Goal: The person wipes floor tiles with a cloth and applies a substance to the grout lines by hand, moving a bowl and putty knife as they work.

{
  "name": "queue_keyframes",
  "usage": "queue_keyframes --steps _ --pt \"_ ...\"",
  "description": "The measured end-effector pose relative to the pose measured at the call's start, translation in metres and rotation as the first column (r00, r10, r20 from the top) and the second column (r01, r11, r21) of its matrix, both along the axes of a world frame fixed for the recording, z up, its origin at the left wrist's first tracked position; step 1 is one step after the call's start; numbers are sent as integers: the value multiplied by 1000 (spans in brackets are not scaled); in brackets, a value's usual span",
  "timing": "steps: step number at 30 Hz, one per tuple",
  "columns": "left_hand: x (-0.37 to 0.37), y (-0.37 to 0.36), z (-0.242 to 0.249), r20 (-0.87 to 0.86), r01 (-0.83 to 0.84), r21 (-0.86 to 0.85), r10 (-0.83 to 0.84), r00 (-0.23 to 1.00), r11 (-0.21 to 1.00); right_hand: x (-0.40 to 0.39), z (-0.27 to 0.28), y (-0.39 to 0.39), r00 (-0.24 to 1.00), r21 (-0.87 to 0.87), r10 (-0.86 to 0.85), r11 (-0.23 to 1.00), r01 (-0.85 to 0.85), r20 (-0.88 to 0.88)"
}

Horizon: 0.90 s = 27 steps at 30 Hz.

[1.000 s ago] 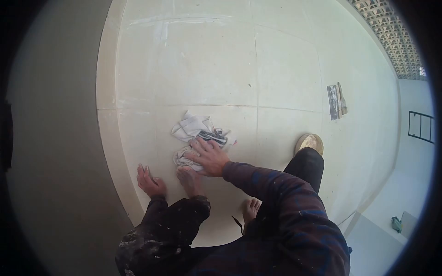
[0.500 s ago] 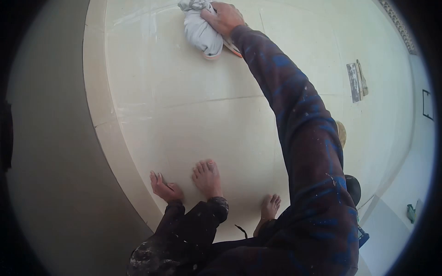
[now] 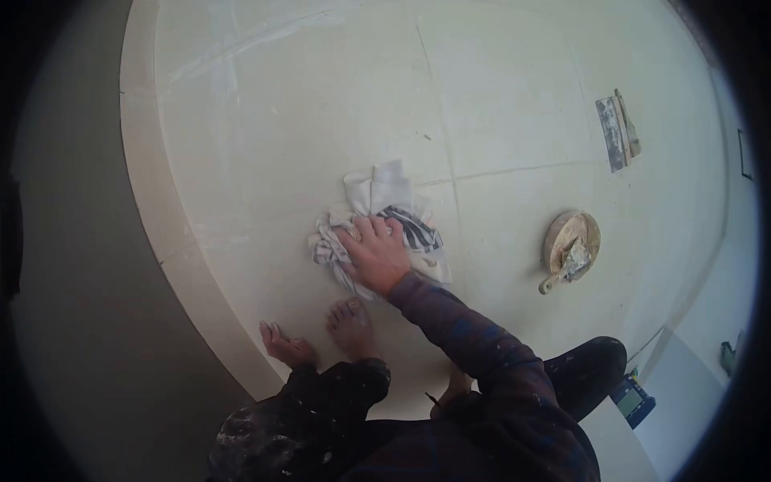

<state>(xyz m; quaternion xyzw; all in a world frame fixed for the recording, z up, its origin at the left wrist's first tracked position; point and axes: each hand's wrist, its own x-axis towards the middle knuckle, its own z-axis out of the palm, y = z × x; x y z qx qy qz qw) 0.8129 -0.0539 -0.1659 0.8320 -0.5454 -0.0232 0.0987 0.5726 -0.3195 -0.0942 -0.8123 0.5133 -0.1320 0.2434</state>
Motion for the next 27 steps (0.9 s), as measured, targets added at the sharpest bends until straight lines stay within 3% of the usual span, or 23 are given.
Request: queue_keyframes --steps 1,5,8,11,13,17,18,19,20,21,23,25,27 --pt "11 4 -3 -70 -52 -146 42 997 988 14 -5 -37 998 -56 -64 996 65 28" --pt "-1 -15 22 30 -2 -61 4 1000 998 59 -12 -180 951 -260 -299 914 311 83" --pt "3 -18 26 -12 -30 -79 29 999 996 42 -8 -159 971 -230 -220 944 235 91" --pt "6 -19 22 -57 -41 -73 37 998 997 7 -13 -49 991 -142 -134 981 130 -17" --pt "5 -14 24 -34 -43 -28 42 999 999 7 -17 -76 981 -183 -193 964 191 5" --pt "2 -11 25 -39 -34 -62 31 999 998 22 -23 -241 895 -307 -445 857 413 -40" --pt "1 -13 26 -28 -30 -80 28 999 996 18 -21 -284 889 -269 -458 859 436 -20" --pt "2 -15 27 -24 -16 -88 14 1000 996 4 -44 -325 904 -348 -428 844 408 23" --pt "5 -16 30 -50 3 -73 -6 999 997 -2 -9 -321 906 -25 -409 910 414 112" --pt "3 -18 31 -41 -17 -64 14 999 998 -19 9 -301 905 -23 -419 907 421 68" --pt "-8 -10 30 -64 -49 -49 46 997 998 -45 50 -245 971 -28 -48 998 56 233" --pt "-6 -13 25 -83 -75 -91 68 994 993 -69 79 -146 989 -43 91 995 -86 113" --pt "-29 -26 19 -52 -65 -34 63 997 997 -88 81 -33 994 96 104 990 -105 9"
